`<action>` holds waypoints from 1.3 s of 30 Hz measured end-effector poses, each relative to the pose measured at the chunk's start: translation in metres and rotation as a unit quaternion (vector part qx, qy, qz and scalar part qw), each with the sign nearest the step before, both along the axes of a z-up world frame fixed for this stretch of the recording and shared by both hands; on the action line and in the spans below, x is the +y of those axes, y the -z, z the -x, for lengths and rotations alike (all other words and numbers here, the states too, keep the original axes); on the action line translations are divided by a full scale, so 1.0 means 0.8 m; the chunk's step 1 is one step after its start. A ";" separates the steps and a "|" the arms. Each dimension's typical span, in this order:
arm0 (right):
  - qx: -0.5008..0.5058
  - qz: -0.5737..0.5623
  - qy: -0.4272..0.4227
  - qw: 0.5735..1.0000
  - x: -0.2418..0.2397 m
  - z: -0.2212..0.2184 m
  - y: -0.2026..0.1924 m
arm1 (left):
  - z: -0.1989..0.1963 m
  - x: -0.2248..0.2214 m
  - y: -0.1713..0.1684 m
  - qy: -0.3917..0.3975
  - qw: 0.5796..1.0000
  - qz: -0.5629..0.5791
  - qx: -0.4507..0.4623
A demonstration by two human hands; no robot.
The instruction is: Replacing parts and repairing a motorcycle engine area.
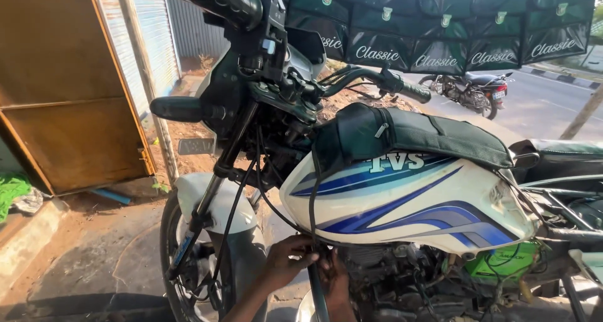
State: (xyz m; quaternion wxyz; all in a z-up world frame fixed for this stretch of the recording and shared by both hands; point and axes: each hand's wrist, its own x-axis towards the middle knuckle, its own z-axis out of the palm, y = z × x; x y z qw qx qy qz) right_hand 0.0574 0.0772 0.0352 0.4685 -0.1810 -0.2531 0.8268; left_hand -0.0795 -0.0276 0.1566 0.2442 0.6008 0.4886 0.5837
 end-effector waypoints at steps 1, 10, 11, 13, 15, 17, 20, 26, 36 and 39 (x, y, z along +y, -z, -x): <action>0.011 0.036 -0.004 0.999 0.004 0.001 -0.002 | -0.011 0.000 -0.010 -0.037 0.999 -0.003 -0.004; -0.085 -0.176 0.070 0.978 0.011 -0.001 0.016 | -0.071 0.012 -0.021 -0.264 0.956 0.072 0.103; -0.086 -0.173 0.064 0.979 -0.016 -0.013 -0.015 | -0.071 -0.005 -0.035 -0.269 0.955 0.076 0.102; -0.226 -0.250 0.098 0.936 -0.063 -0.042 -0.081 | -0.077 -0.031 -0.064 -0.296 0.940 0.037 0.167; -0.204 -0.251 0.071 0.944 -0.070 -0.057 -0.098 | -0.074 -0.033 -0.049 -0.275 0.945 -0.004 0.177; -0.178 -0.249 0.046 0.951 -0.082 -0.063 -0.125 | -0.067 -0.027 -0.031 -0.252 0.948 -0.045 0.191; -0.214 -0.222 0.035 0.951 -0.095 -0.056 -0.175 | -0.046 0.000 -0.004 -0.209 0.949 -0.051 0.231; -0.239 -0.158 0.047 0.957 -0.078 -0.046 -0.187 | -0.026 0.006 -0.002 -0.125 0.967 -0.067 0.212; -0.311 -0.335 0.146 0.878 -0.068 -0.051 -0.150 | -0.067 -0.039 -0.017 -0.204 0.976 -0.060 0.041; -0.387 -0.418 0.195 0.798 -0.059 -0.043 -0.147 | -0.071 -0.029 -0.004 -0.231 0.969 -0.078 0.036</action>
